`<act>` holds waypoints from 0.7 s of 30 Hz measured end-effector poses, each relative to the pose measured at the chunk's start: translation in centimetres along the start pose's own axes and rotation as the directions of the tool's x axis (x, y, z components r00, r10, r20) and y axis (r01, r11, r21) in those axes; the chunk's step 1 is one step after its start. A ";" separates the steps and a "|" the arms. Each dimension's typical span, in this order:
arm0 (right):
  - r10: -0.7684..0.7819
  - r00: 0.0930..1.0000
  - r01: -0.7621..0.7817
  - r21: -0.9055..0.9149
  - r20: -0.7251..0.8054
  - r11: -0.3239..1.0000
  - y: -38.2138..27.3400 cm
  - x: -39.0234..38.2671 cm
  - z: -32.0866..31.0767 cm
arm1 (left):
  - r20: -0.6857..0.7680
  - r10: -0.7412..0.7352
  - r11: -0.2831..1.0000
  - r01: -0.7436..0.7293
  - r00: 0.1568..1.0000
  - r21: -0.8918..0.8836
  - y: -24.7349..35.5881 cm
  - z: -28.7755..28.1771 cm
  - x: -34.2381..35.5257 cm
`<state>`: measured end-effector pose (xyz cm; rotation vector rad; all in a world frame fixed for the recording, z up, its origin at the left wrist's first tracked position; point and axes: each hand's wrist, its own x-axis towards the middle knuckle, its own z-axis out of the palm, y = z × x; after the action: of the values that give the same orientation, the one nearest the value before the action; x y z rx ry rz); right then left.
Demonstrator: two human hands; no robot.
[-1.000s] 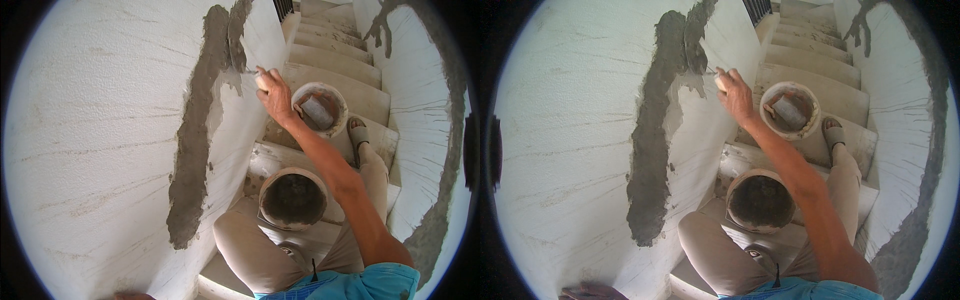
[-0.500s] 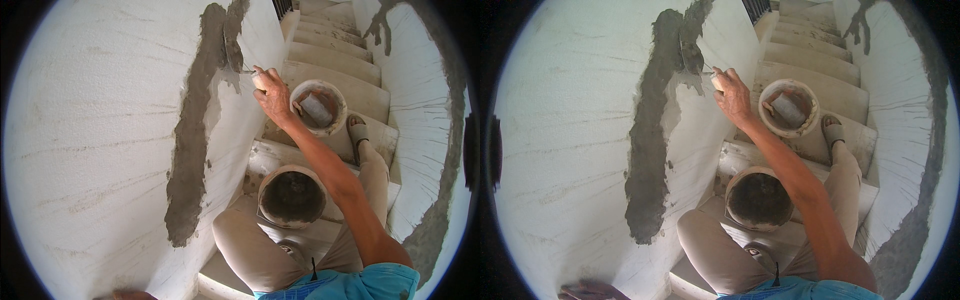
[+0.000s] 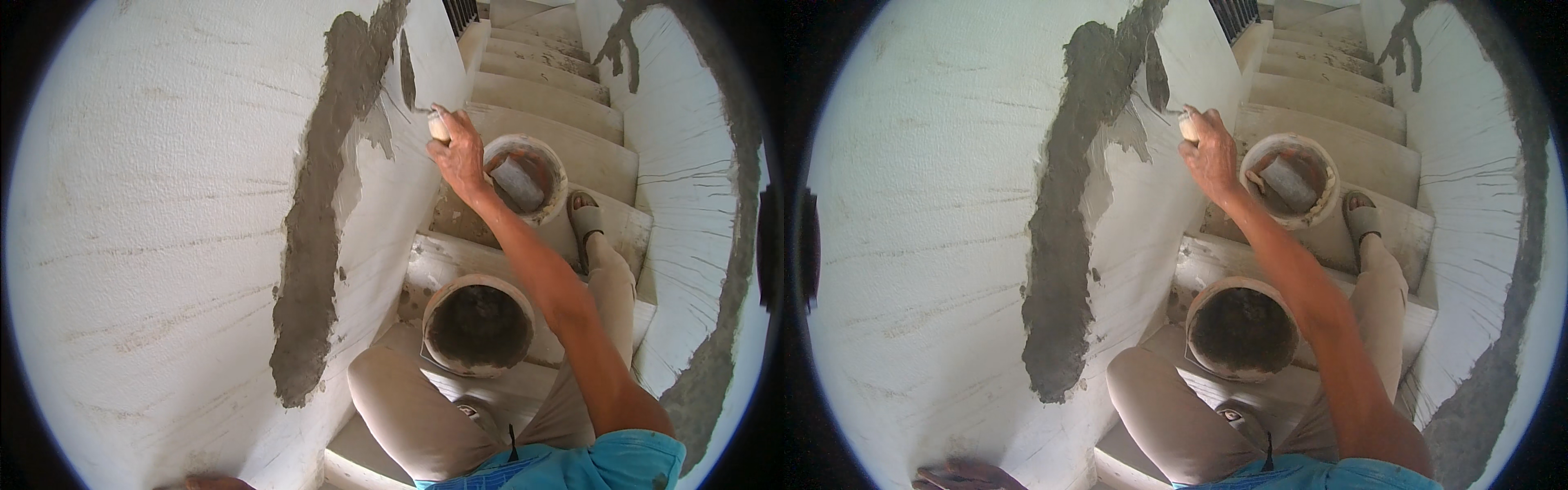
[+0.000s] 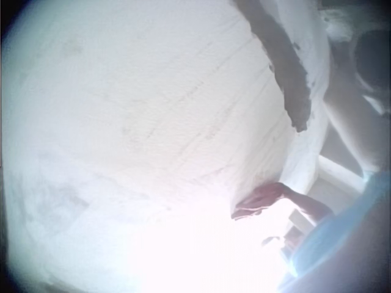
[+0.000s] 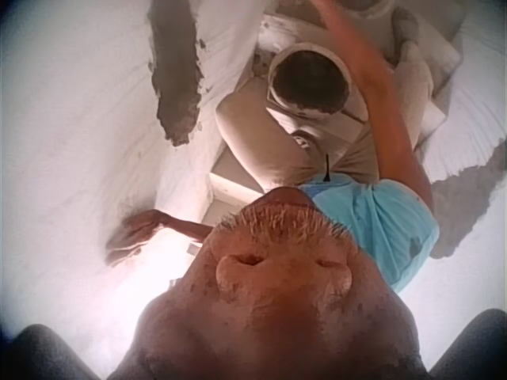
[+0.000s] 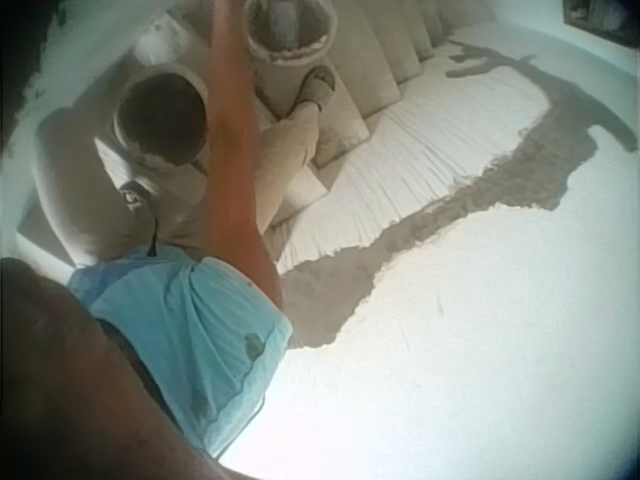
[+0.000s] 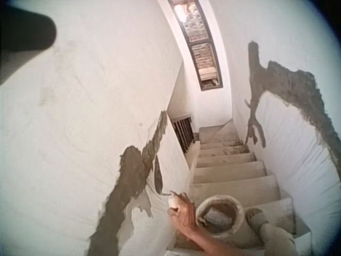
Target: The person scoops cement from a bucket with a trowel and applies it to a vertical wall surface next to a staircase. They repeatedly smooth and spread the cement along the wall using the trowel.
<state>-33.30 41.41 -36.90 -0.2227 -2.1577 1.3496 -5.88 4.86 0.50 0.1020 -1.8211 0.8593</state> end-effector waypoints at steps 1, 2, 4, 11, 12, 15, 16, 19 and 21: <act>-0.005 1.000 0.005 -0.022 -0.019 1.000 0.3 0.9 0.4 | -0.001 0.004 1.000 -0.004 1.000 -0.007 0.1 0.0 0.1; -0.007 0.999 0.006 -0.023 -0.031 1.000 0.6 1.5 0.7 | -0.022 0.031 0.999 -0.031 0.999 -0.025 -0.1 0.2 0.2; -0.010 0.999 0.009 -0.024 -0.053 1.000 0.7 2.4 1.4 | -0.064 0.084 0.995 -0.088 0.994 -0.056 -0.5 0.6 0.4; 0.013 1.000 -0.014 -0.054 -0.029 0.998 0.0 3.1 2.7 | -0.008 0.006 1.000 -0.006 1.000 -0.015 0.3 0.1 0.0; 0.017 1.000 -0.018 -0.052 -0.012 0.998 -0.1 2.7 2.6 | -0.015 -0.003 1.000 0.003 1.000 -0.018 0.4 0.2 0.1; 0.005 0.998 -0.002 -0.056 0.058 0.998 -0.3 0.5 1.7 | -0.014 0.026 1.000 -0.026 1.000 -0.015 0.4 0.2 0.1; -0.003 0.996 0.008 -0.054 0.087 0.998 -0.3 -0.4 1.4 | -0.010 0.046 0.999 -0.047 0.999 -0.008 0.3 0.0 0.0; -0.010 0.989 0.017 -0.042 0.147 0.999 -0.6 -1.9 -0.6 | -0.004 0.017 1.000 -0.017 1.000 0.009 -0.3 0.1 -0.3; -0.006 0.995 0.010 -0.040 0.097 0.999 -0.6 -1.6 -0.5 | -0.002 -0.002 1.000 0.002 1.000 0.019 -0.1 0.1 -0.3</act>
<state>-31.65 40.83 -36.79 -0.1674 -2.2653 1.3377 -5.74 4.64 0.30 0.1151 -1.8111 0.8747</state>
